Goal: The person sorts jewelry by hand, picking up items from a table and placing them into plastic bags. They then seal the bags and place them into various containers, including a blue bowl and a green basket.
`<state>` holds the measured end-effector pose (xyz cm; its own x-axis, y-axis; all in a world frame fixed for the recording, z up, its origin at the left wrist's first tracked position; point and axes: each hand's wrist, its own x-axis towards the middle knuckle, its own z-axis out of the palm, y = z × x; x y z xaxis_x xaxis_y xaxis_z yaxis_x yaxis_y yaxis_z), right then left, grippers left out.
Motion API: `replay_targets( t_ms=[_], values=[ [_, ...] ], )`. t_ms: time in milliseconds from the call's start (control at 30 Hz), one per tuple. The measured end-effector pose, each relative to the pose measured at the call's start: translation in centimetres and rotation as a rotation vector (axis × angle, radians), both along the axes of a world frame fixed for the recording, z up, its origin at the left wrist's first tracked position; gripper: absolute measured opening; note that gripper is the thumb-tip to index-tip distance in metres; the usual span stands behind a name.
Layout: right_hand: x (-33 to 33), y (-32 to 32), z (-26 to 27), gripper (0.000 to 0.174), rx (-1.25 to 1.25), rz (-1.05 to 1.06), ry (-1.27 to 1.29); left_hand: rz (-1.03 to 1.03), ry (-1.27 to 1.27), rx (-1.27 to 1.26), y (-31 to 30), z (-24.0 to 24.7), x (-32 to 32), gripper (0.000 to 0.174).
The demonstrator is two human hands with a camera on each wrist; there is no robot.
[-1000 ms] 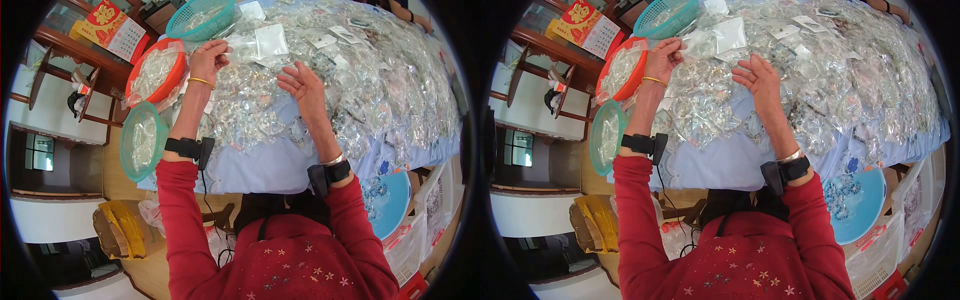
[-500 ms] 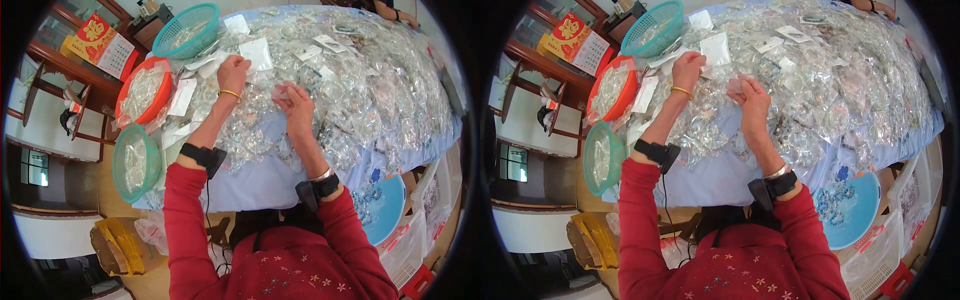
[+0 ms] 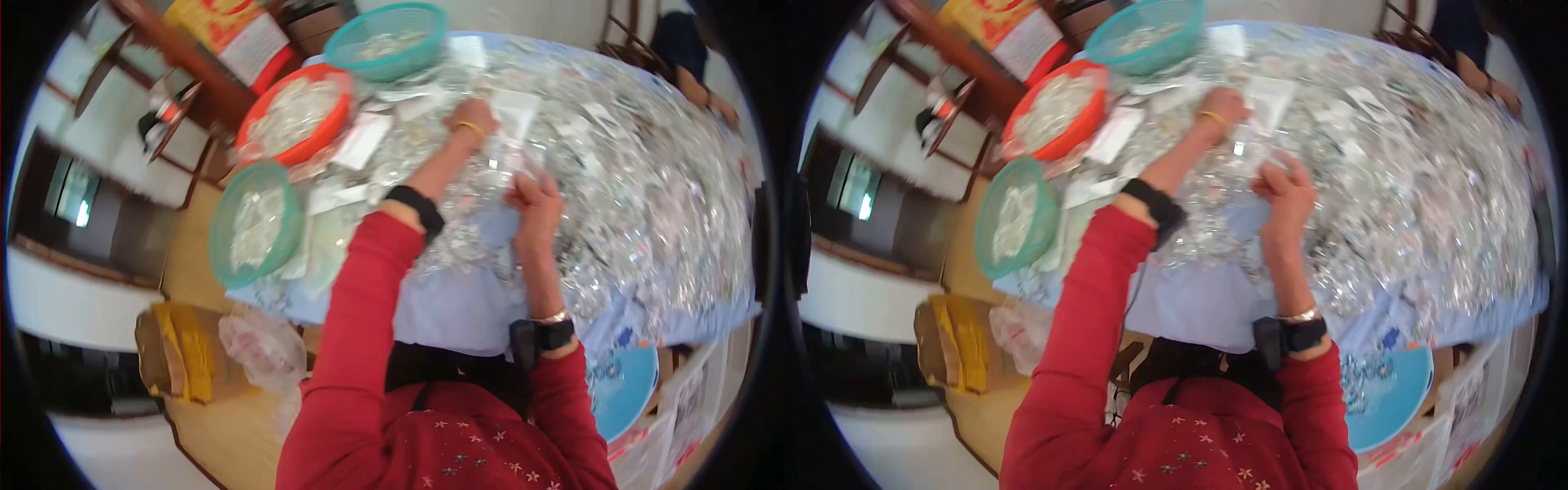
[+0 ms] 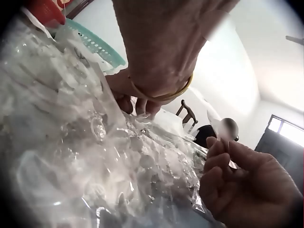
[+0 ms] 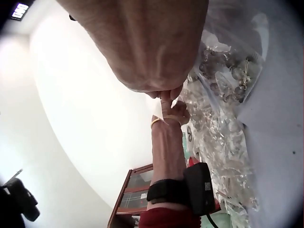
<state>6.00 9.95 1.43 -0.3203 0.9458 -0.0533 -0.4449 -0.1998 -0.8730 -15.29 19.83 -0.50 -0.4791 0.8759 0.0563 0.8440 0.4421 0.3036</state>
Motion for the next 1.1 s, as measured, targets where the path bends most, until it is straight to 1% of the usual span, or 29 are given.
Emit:
replay_targets(
  t_ms=[33, 100, 133, 233, 267, 333, 400, 467, 533, 567, 633, 667, 767, 800, 900, 933, 967, 1000, 1033, 1100],
  values=[
    [-0.2, -0.2, 0.1, 0.032, 0.002, 0.045, 0.009, 0.031, -0.168, 0.098, -2.7, 3.4, 2.6, 0.037],
    [0.0, -0.2, 0.2, 0.026, -0.004, -0.035, 0.025, -0.030, -0.087, 0.468, -3.2, 2.3, 4.5, 0.027],
    [0.0, 0.0, 0.0, 0.026, -0.004, -0.026, 0.023, -0.021, -0.086, 0.469, -4.0, 2.9, 4.7, 0.027],
    [0.1, 0.5, -0.6, 0.015, -0.036, -0.058, 0.077, -0.249, -0.953, 0.546, -4.9, 4.9, 5.3, 0.022],
    [0.1, 0.6, -0.8, 0.015, -0.037, -0.061, 0.080, -0.251, -0.951, 0.543, -5.4, 5.2, 5.0, 0.022],
    [0.1, 0.9, -1.3, 0.009, -0.019, -0.033, 0.149, -0.044, -0.255, 0.712, -6.1, 5.3, 3.1, 0.022],
    [0.2, 0.8, -1.0, 0.006, -0.013, -0.027, 0.192, 0.048, 0.096, 0.759, -7.6, 5.2, 0.1, 0.024],
    [0.0, 0.2, 0.3, 0.005, -0.054, -0.009, 0.235, 0.295, -0.044, 0.722, -9.2, 5.2, -2.6, 0.022],
    [0.0, -0.3, 0.8, 0.005, -0.080, -0.005, 0.258, 0.342, -0.121, 0.925, -10.1, 2.8, -6.5, 0.026],
    [0.0, -0.4, 0.8, 0.005, -0.080, 0.021, 0.220, 0.335, -0.121, 0.920, -10.3, 2.2, -7.9, 0.026],
    [0.1, -0.5, 0.8, 0.004, -0.080, 0.072, 0.140, 0.460, -0.387, 1.012, -11.2, 2.7, -9.0, 0.041],
    [0.2, -0.5, 0.5, 0.004, -0.081, 0.066, 0.141, 0.455, -0.389, 1.010, -11.5, 3.0, -9.2, 0.041],
    [0.1, -0.1, 0.1, 0.007, -0.075, 0.095, 0.082, 0.553, -1.044, 1.044, -12.3, 6.2, -8.4, 0.028],
    [0.1, 0.0, 0.4, 0.007, -0.071, 0.088, 0.083, 0.546, -1.048, 1.044, -12.4, 6.3, -8.9, 0.028],
    [0.2, -0.5, 1.2, 0.010, -0.086, 0.135, 0.020, 0.405, -1.088, 1.069, -12.9, 6.6, -9.2, 0.029],
    [0.4, -0.7, 1.2, 0.010, -0.097, 0.111, 0.005, 0.352, -1.029, 1.089, -13.3, 6.4, -8.9, 0.026],
    [0.3, -0.8, 1.3, 0.012, -0.096, 0.129, -0.001, 0.295, -0.974, 1.107, -14.3, 7.5, -7.1, 0.024],
    [0.2, -0.7, 1.4, 0.013, -0.094, 0.145, -0.006, 0.256, -0.916, 1.075, -15.0, 8.3, -5.9, 0.019],
    [0.2, -0.5, 1.4, 0.013, -0.104, 0.114, -0.019, 0.214, -0.857, 1.043, -15.7, 8.9, -5.0, 0.015],
    [0.3, -0.5, 0.9, 0.014, -0.049, 0.161, -0.032, 0.002, -0.726, 0.991, -17.9, 9.3, -3.4, 0.011]
  ],
)
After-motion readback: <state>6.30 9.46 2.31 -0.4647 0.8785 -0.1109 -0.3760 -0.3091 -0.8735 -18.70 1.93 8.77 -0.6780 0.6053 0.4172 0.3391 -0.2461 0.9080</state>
